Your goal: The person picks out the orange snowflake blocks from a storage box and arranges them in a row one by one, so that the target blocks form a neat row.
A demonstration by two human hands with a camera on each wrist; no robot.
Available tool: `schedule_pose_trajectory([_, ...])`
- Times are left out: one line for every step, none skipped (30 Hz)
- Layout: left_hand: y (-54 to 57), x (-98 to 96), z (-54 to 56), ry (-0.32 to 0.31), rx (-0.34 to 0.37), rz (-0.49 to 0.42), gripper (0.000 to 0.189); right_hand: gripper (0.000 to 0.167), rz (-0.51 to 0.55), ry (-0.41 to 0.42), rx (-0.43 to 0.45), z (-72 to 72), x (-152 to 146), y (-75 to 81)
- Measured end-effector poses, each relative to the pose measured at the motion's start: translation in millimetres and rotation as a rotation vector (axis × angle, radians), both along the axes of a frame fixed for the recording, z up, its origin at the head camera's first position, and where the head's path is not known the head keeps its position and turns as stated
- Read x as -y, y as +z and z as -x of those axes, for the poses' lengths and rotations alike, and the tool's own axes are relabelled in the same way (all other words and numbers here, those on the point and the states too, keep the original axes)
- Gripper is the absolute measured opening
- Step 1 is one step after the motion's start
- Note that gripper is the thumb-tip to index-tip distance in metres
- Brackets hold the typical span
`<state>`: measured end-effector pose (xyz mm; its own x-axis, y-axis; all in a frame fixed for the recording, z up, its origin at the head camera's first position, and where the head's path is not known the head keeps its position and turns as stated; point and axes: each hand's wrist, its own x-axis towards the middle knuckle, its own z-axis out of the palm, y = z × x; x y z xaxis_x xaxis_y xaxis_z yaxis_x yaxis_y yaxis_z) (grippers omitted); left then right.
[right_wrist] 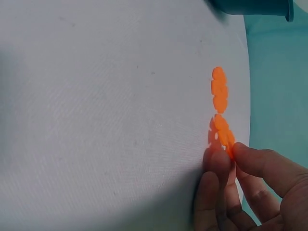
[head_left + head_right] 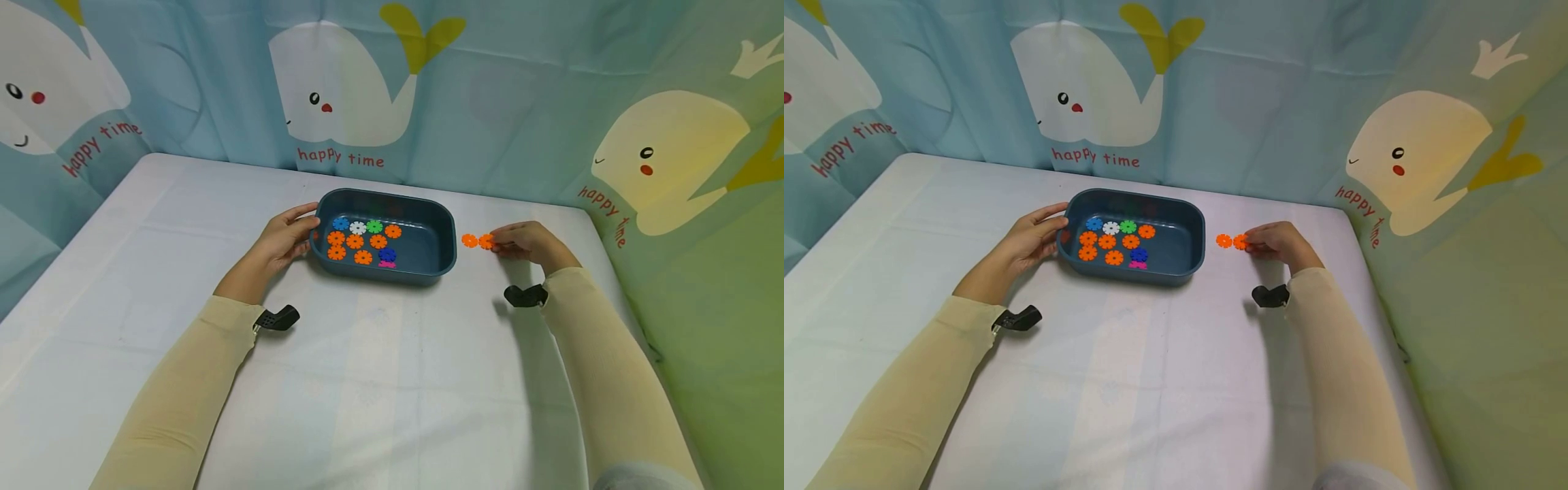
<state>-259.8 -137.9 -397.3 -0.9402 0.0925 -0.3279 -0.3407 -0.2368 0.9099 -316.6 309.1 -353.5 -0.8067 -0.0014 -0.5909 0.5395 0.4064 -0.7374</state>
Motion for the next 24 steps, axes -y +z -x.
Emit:
schedule_pose_trajectory([0.0,-0.1,0.1,-0.001,-0.001,-0.002,0.052,0.043,0.003,-0.006,0.003,-0.1,0.6,0.2])
schedule_pose_trajectory([-0.2,-0.2,0.3,-0.002,-0.001,-0.002,0.052,0.043,0.003,-0.009,0.005,-0.2,1.1,0.6])
schedule_pose_trajectory([-0.2,-0.2,0.4,-0.002,-0.001,-0.003,0.052,0.043,0.004,-0.009,0.006,-0.6,1.6,1.2])
schedule_pose_trajectory([0.0,-0.3,0.2,-0.002,-0.001,-0.005,0.052,0.044,0.005,-0.007,0.005,-1.0,2.2,1.6])
schedule_pose_trajectory([0.0,-0.3,0.3,-0.003,0.000,-0.006,0.052,0.044,0.003,-0.004,0.004,-1.4,2.5,2.0])
schedule_pose_trajectory([0.0,-0.2,0.3,-0.003,0.002,-0.006,0.052,0.044,-0.003,0.001,0.002,-1.6,2.9,1.9])
schedule_pose_trajectory([0.0,-0.1,0.3,-0.003,0.003,-0.005,0.052,0.045,-0.010,0.007,-0.003,-1.7,3.1,1.6])
schedule_pose_trajectory([0.0,0.0,0.2,-0.003,0.004,-0.001,0.052,0.045,-0.021,0.014,-0.008,-1.7,2.9,0.8])
schedule_pose_trajectory([0.1,0.1,0.2,-0.003,0.005,0.002,0.052,0.045,-0.029,0.019,-0.015,-1.7,2.9,0.0])
schedule_pose_trajectory([0.1,0.1,0.2,-0.003,0.006,0.005,0.052,0.045,-0.036,0.025,-0.021,-1.6,2.6,-1.0])
schedule_pose_trajectory([0.0,0.1,0.4,-0.004,0.007,0.007,0.052,0.044,-0.042,0.028,-0.026,-1.3,2.3,-1.8])
schedule_pose_trajectory([0.0,0.1,0.4,-0.005,0.007,0.010,0.052,0.044,-0.047,0.032,-0.031,-1.2,2.2,-2.5])
schedule_pose_trajectory([0.0,0.0,0.4,-0.006,0.007,0.011,0.052,0.044,-0.049,0.038,-0.036,-1.3,2.1,-2.8])
schedule_pose_trajectory([0.1,-0.1,0.4,-0.006,0.008,0.011,0.052,0.044,-0.048,0.042,-0.038,-1.3,1.9,-2.7])
schedule_pose_trajectory([0.3,-0.2,0.4,-0.006,0.008,0.008,0.052,0.044,-0.051,0.046,-0.040,-1.2,1.9,-2.7])
schedule_pose_trajectory([0.4,-0.3,0.3,-0.006,0.008,0.005,0.052,0.044,-0.058,0.048,-0.040,-1.3,1.9,-2.6])
schedule_pose_trajectory([0.5,-0.4,0.3,-0.006,0.008,0.004,0.052,0.044,-0.067,0.049,-0.042,-1.4,2.3,-2.4])
schedule_pose_trajectory([0.6,-0.4,0.3,-0.006,0.008,0.003,0.051,0.044,-0.075,0.049,-0.045,-1.3,2.5,-2.1])
schedule_pose_trajectory([0.7,-0.5,0.2,-0.005,0.007,0.002,0.051,0.044,-0.084,0.048,-0.048,-1.2,2.8,-2.0])
schedule_pose_trajectory([0.7,-0.5,0.2,-0.005,0.007,0.001,0.051,0.044,-0.095,0.045,-0.049,-1.0,3.2,-2.0])
schedule_pose_trajectory([0.7,-0.4,0.1,-0.004,0.007,0.002,0.051,0.045,-0.110,0.043,-0.052,-0.9,3.9,-2.2])
schedule_pose_trajectory([0.8,-0.4,0.0,-0.004,0.006,0.004,0.051,0.045,-0.125,0.041,-0.054,-0.4,4.2,-2.5])
schedule_pose_trajectory([0.8,-0.5,0.0,-0.004,0.006,0.006,0.051,0.045,-0.138,0.039,-0.057,-0.1,4.7,-2.7])
schedule_pose_trajectory([0.9,-0.5,-0.1,-0.003,0.006,0.007,0.051,0.045,-0.151,0.036,-0.061,0.2,5.4,-2.9])
